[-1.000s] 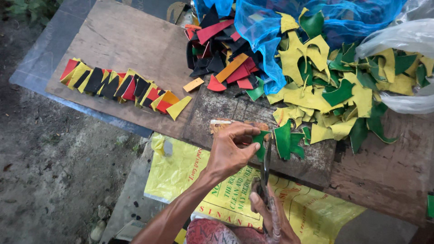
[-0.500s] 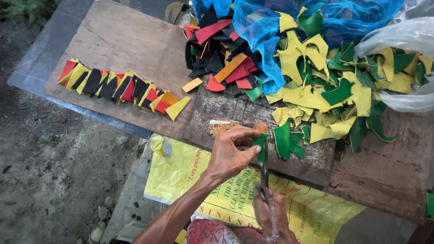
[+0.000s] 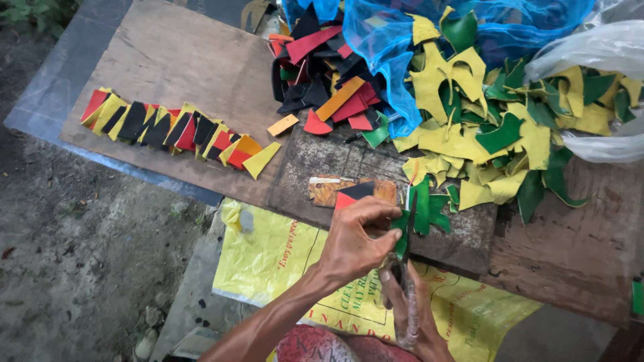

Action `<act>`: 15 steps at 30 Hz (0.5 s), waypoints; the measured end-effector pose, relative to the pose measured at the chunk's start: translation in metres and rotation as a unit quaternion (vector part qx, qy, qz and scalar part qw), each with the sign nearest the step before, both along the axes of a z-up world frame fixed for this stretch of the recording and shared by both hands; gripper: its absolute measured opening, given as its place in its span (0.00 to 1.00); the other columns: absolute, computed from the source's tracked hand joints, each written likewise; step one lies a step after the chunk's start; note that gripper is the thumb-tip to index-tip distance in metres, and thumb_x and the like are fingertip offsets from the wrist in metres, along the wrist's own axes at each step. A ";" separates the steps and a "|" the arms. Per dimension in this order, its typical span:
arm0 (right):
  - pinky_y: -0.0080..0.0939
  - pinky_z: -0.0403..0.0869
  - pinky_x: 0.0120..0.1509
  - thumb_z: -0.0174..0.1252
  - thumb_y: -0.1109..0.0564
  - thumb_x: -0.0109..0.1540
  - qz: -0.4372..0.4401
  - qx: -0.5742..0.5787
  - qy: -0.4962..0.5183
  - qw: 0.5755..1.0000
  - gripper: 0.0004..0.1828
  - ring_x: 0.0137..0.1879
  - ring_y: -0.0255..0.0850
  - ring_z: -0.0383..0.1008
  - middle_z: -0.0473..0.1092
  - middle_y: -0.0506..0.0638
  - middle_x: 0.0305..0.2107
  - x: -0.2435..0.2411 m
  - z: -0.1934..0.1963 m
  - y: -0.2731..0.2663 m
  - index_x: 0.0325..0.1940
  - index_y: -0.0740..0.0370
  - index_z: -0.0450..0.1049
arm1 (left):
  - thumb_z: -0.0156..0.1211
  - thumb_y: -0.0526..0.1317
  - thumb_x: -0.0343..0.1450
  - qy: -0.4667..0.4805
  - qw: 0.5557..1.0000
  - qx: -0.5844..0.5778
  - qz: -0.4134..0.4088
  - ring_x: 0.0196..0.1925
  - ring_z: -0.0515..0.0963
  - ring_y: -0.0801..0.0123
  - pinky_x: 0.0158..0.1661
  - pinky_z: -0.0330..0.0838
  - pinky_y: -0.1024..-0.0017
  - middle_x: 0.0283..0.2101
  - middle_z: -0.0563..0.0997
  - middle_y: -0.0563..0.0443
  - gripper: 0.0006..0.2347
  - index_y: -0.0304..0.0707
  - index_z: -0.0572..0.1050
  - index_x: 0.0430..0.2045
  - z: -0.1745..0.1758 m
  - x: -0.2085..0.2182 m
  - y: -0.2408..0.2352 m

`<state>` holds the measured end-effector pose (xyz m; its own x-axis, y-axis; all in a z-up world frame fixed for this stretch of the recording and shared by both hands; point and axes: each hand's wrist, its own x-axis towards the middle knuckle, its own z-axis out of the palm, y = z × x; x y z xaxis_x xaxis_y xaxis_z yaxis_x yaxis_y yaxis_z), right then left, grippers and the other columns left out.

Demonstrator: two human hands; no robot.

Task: The person uses shears to cut small rectangular pieces from multicolored leather scraps on a wooden work surface. They repeatedly pick up scraps, align them, cut along edges, and place the finished pieces into a neat row on the left side of the table.

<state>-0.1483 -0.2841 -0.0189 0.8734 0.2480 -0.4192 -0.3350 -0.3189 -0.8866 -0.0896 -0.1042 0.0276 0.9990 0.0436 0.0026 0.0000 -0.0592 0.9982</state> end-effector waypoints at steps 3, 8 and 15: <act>0.38 0.61 0.24 0.53 0.46 0.65 -0.060 0.036 -0.003 0.998 0.17 0.20 0.33 0.61 0.62 0.44 0.15 -0.006 -0.017 -0.011 0.36 0.63 0.70 | 0.68 0.30 0.65 0.006 1.000 -0.010 -0.009 0.39 0.83 0.75 0.42 0.81 0.79 0.43 0.82 0.49 0.11 0.28 0.81 0.40 0.003 0.002 -0.008; 0.38 0.57 0.21 0.54 0.49 0.69 -0.107 0.000 -0.005 0.994 0.20 0.19 0.33 0.61 0.63 0.46 0.15 -0.023 -0.057 -0.029 0.30 0.67 0.71 | 0.69 0.30 0.65 0.034 0.999 -0.006 -0.026 0.37 0.82 0.75 0.40 0.81 0.78 0.39 0.82 0.49 0.10 0.28 0.80 0.39 0.002 0.006 -0.019; 0.36 0.65 0.18 0.62 0.45 0.62 -0.133 -0.029 0.148 0.980 0.18 0.17 0.34 0.66 0.69 0.46 0.19 0.045 -0.026 -0.090 0.41 0.63 0.73 | 0.65 0.32 0.65 0.113 0.989 -0.057 0.080 0.35 0.83 0.75 0.36 0.81 0.76 0.35 0.83 0.52 0.13 0.33 0.79 0.44 -0.013 0.018 0.018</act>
<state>-0.1035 -0.3739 -0.0445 0.7425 -0.0038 -0.6698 -0.6520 -0.2334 -0.7214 -0.0715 -0.0861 0.0147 0.9537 0.1882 -0.2345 0.2247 0.0721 0.9718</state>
